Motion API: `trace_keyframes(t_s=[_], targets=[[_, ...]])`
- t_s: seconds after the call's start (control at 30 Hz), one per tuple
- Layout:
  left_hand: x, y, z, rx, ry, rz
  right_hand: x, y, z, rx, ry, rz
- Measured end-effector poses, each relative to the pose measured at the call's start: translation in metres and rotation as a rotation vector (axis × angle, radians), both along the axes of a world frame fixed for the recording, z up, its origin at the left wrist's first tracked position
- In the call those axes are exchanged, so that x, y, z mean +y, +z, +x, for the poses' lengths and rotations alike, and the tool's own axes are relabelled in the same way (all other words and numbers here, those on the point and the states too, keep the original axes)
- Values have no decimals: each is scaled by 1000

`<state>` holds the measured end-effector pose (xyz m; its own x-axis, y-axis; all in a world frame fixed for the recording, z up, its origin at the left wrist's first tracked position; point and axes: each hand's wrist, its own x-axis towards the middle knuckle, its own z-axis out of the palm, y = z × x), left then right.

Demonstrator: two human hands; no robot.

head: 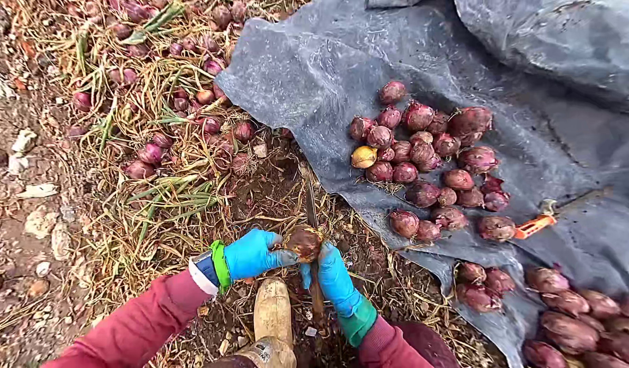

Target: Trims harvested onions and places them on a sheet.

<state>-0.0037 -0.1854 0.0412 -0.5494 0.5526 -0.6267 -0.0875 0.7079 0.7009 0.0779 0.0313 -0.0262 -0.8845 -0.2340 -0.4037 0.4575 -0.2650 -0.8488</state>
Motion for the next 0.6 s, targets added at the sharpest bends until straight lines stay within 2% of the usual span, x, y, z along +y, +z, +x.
trace_keyframes(t_s=[0.03, 0.1, 0.17, 0.23, 0.33, 0.37, 0.4, 0.43, 0.47, 0.53, 0.6], targets=[[-3, -3, -5, -25, 9, 3, 2, 0, -7, -4, 50, 62], [-11, -4, -23, 14, -18, -119, 9, -5, -18, -40, 155, 122], [-16, 0, -40, 78, -11, -242, 13, -18, -19, -58, 158, 112], [-9, 3, -45, 162, -46, -275, 13, -28, -19, -104, 191, 130], [26, 16, -41, 244, -406, -313, 21, -27, -29, -92, 444, 182], [39, 19, -38, 233, -517, -310, 24, -21, -33, -63, 468, 208], [49, 20, -39, 227, -546, -291, 29, -15, -35, -30, 431, 235], [52, 21, -46, 251, -497, -286, 35, -11, -38, 2, 329, 241], [49, 23, -60, 276, -369, -314, 42, -7, -41, 21, 182, 227], [26, 21, -98, 400, -14, -381, 56, -1, -46, 4, -122, 118], [-5, 4, -142, 528, 251, -444, 71, 4, -48, -35, -251, 99]])
